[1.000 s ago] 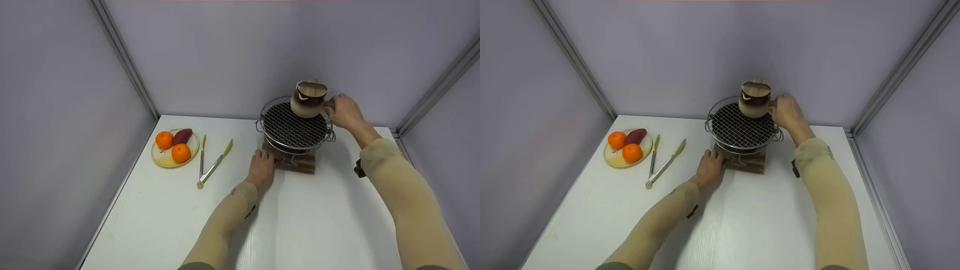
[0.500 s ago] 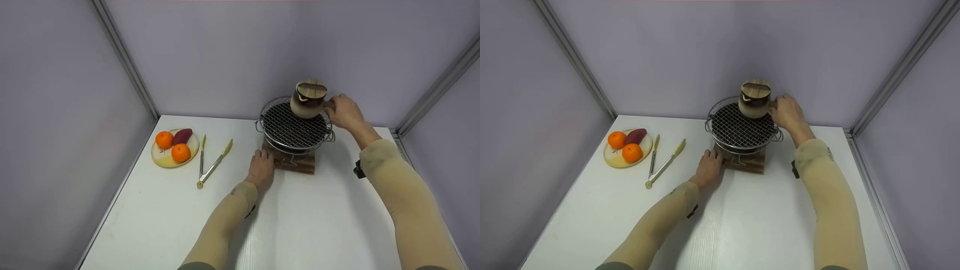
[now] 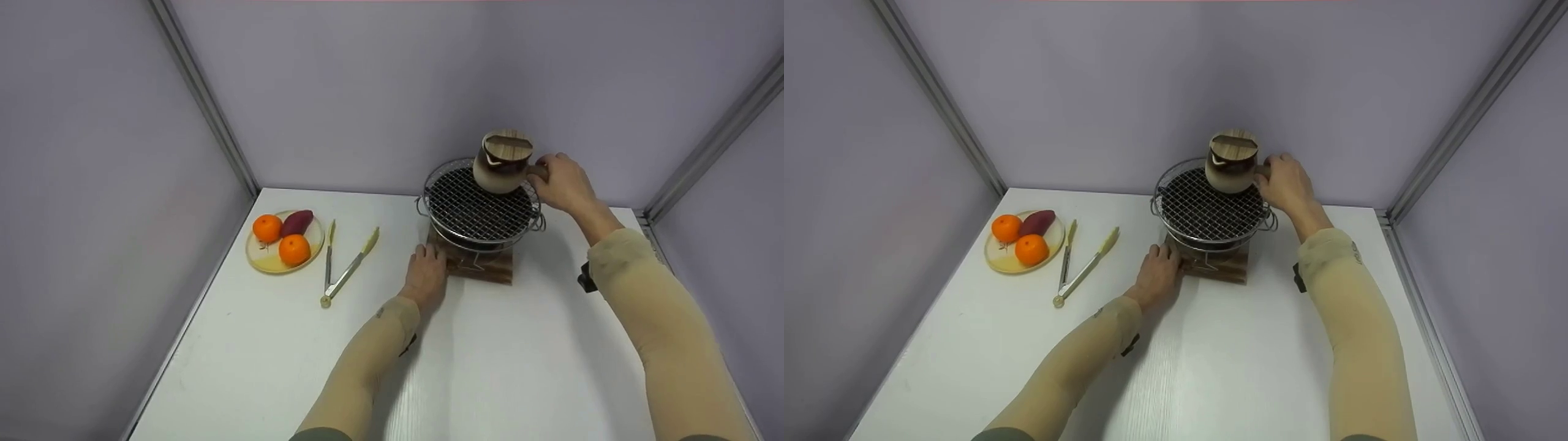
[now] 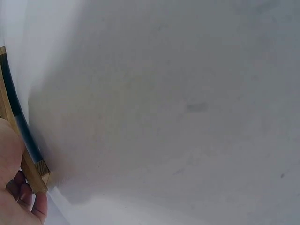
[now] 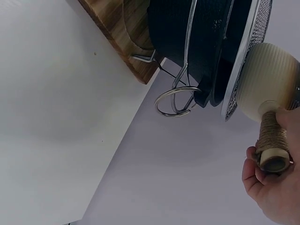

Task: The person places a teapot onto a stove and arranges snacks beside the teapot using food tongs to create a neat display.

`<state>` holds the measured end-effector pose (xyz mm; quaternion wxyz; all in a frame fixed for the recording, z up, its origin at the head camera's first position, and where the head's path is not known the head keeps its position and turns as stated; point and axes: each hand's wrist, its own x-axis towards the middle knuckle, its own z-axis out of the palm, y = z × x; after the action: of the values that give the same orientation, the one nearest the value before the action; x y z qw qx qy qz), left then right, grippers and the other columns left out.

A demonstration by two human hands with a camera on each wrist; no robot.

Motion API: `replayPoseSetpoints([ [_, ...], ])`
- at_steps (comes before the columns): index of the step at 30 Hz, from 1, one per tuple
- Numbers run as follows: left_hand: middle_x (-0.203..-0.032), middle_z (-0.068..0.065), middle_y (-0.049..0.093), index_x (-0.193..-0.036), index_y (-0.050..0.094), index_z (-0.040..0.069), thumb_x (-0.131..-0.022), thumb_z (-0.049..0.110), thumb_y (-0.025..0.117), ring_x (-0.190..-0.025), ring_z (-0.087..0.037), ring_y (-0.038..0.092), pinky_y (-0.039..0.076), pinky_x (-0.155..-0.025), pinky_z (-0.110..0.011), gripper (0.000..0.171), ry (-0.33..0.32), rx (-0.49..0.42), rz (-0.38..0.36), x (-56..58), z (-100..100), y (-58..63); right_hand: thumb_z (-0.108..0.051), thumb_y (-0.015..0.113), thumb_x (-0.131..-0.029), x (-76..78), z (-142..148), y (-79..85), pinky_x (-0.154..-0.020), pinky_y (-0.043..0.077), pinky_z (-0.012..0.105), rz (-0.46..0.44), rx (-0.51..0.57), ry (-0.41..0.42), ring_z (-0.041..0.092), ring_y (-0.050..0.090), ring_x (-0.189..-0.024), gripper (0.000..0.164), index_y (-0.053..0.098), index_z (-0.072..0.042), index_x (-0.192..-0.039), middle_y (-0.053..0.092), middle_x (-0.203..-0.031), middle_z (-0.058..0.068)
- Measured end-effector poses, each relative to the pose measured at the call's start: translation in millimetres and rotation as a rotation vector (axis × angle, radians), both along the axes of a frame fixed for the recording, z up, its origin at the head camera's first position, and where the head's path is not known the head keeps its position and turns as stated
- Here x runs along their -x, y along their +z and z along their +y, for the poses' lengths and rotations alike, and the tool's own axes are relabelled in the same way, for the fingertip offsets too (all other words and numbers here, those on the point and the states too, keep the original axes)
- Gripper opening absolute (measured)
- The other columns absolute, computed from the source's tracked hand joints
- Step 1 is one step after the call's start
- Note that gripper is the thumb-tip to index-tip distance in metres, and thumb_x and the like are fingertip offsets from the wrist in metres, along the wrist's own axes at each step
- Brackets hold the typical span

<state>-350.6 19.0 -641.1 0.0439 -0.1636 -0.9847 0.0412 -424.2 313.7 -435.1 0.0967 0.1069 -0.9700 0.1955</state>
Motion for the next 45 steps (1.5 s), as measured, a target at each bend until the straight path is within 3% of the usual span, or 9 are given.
replayPoseSetpoints([
  [9, -0.146, -0.013, 0.06, -0.16, 0.052, 0.006, -0.109, 0.028, 0.065, -0.13, -0.027, 0.056, 0.057, -0.107, -0.038, 0.057, -0.007, 0.001, -0.017, -0.4, -4.8, 5.6, -0.029, 0.06, -0.111, -5.1, -2.0, 3.3, -0.116, 0.045, 0.074, 0.001, 0.029, 0.002, 0.063, 0.059, -0.134, 0.056, 0.056, 0.012, -0.149, 0.06, -0.143, 0.042],
  [15, -0.144, -0.012, 0.062, -0.158, 0.056, 0.006, -0.111, 0.028, 0.064, -0.129, -0.027, 0.058, 0.058, -0.107, -0.039, 0.052, -0.007, -0.024, -0.007, -2.0, -8.0, 10.7, -0.028, 0.055, -0.113, -7.4, 0.6, 1.6, -0.116, 0.044, 0.074, -0.005, 0.043, -0.007, 0.063, 0.058, -0.135, 0.055, 0.055, 0.013, -0.15, 0.059, -0.144, 0.042],
  [26, -0.143, -0.012, 0.064, -0.149, 0.061, 0.009, -0.115, 0.027, 0.059, -0.131, -0.029, 0.06, 0.058, -0.109, -0.044, 0.039, -0.075, -0.097, -0.033, -0.4, -17.5, 14.9, -0.032, 0.058, -0.114, -17.1, 5.0, 4.6, -0.115, 0.045, 0.074, -0.02, 0.059, 0.006, 0.061, 0.058, -0.132, 0.061, 0.05, 0.013, -0.154, 0.059, -0.14, 0.04],
  [33, -0.143, -0.012, 0.068, -0.147, 0.064, 0.011, -0.116, 0.027, 0.06, -0.129, -0.03, 0.064, 0.06, -0.107, -0.044, 0.035, -0.135, -0.13, -0.032, -0.9, -21.4, 22.4, -0.033, 0.06, -0.113, -23.1, 12.6, 7.4, -0.108, 0.047, 0.074, -0.002, 0.049, -0.01, 0.06, 0.061, -0.126, 0.061, 0.053, 0.013, -0.151, 0.059, -0.141, 0.04],
  [39, -0.138, -0.013, 0.074, -0.141, 0.07, 0.008, -0.114, 0.026, 0.065, -0.122, -0.029, 0.069, 0.063, -0.099, -0.042, 0.033, -0.14, -0.176, 0.006, -1.9, -28.1, 22.6, -0.028, 0.056, -0.114, -30.7, 16.0, 8.9, -0.102, 0.049, 0.071, 0.026, 0.04, -0.004, 0.056, 0.062, -0.118, 0.055, 0.055, 0.013, -0.15, 0.06, -0.134, 0.038],
  [45, -0.13, -0.015, 0.075, -0.13, 0.071, 0.007, -0.115, 0.025, 0.065, -0.117, -0.032, 0.072, 0.064, -0.098, -0.045, 0.025, -0.149, -0.263, -0.008, -0.4, -35.5, 34.3, -0.024, 0.056, -0.114, -38.1, 19.4, 9.3, -0.099, 0.049, 0.071, 0.054, 0.037, 0.006, 0.055, 0.062, -0.115, 0.052, 0.056, 0.013, -0.149, 0.061, -0.135, 0.039],
])
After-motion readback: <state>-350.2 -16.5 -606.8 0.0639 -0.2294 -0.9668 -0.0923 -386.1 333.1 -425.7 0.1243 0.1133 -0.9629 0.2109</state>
